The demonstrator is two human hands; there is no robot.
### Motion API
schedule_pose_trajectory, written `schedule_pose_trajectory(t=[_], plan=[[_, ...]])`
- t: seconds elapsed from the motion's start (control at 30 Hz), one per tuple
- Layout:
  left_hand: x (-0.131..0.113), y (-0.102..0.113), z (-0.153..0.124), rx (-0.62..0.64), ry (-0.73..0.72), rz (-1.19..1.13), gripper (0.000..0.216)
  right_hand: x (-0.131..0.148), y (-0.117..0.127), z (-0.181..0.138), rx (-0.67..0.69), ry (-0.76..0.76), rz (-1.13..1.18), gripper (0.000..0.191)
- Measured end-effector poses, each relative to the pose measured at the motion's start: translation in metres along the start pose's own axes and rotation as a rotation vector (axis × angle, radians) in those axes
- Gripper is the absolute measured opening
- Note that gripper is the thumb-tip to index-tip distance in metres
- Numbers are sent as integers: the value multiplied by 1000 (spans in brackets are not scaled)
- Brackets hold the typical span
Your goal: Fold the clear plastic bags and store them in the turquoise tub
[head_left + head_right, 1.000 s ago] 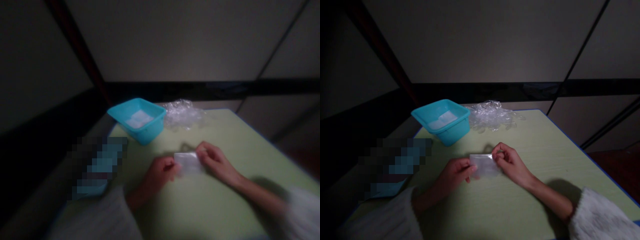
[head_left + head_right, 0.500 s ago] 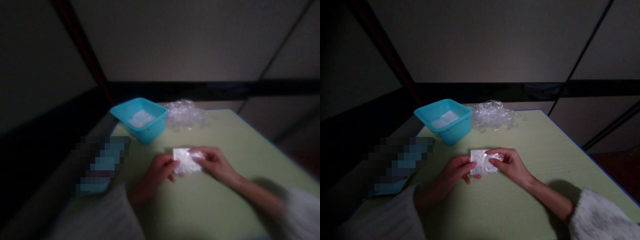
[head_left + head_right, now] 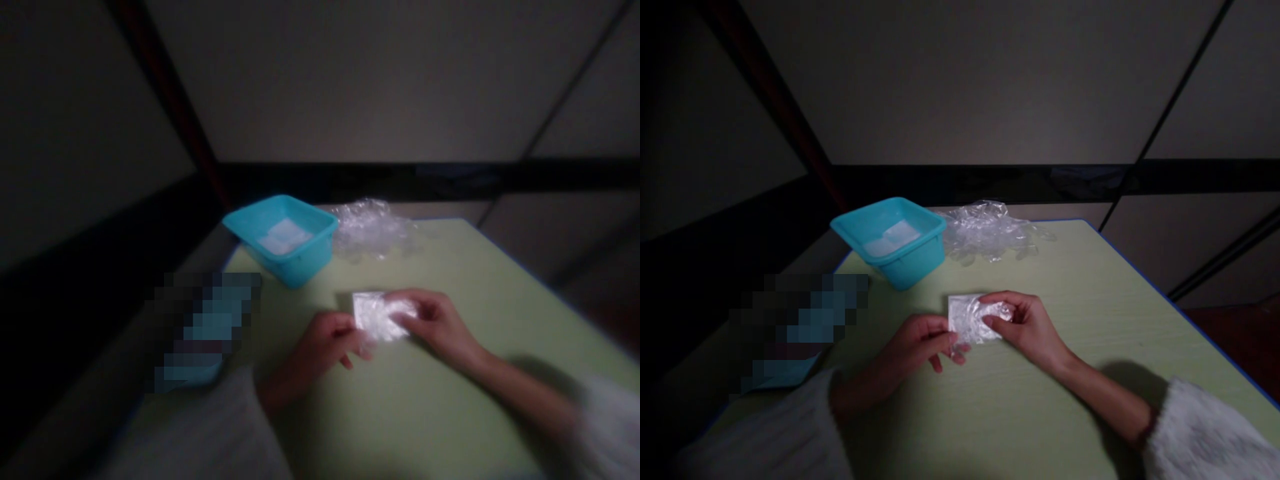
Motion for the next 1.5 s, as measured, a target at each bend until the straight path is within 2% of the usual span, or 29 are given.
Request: schedule_pose_trajectory(t=[0.47,0.57,0.63,0.73,0.8,0.87,0.93,1.0,1.17,1.2,1.33,1.37,1.5], plan=[[2,-4,0,43,-14,-26,22,-2,7,2,-83,-6,16,22],[-3,-2,-2,-28,-69,14,23,-7,10,3,-99,-37,58,22],[-17,11,-6,-212,-232,143,23,-11,12,3,-105,-62,70,24],[-55,31,-27,-560,-715,454,17,-15,18,2,-118,-73,38,28],[-73,36,-43,-703,-1011,649,9,-16,22,1,-135,-65,7,29],[-81,44,-48,-825,-1117,807,8,-18,23,1,-121,-71,-22,31],[-84,55,-45,-947,-1063,931,15,-18,24,0,-115,-58,-86,30],[-84,65,-39,-1016,-963,1024,24,-17,25,0,-119,-33,-133,28],[-78,80,-21,-997,-728,1102,32,-21,33,4,-141,-14,-206,26],[-76,82,-19,-990,-701,1104,30,-23,32,5,-99,-18,-228,26],[-70,87,-12,-966,-653,1095,19,-28,43,7,-151,-23,-259,24],[-69,88,-11,-961,-655,1085,17,-32,42,8,-96,-53,-266,25],[-67,88,-16,-978,-716,1056,16,-44,45,9,-44,-122,-237,28]])
Point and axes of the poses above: each hand's wrist, its own z-axis towards the middle knuckle, its own y-axis out of the back of the hand, x = y × z, the point moved 7 cm from there along z, towards the middle knuckle, and after that the axes turned 6 degrees about -x, right-handed, at the moved point
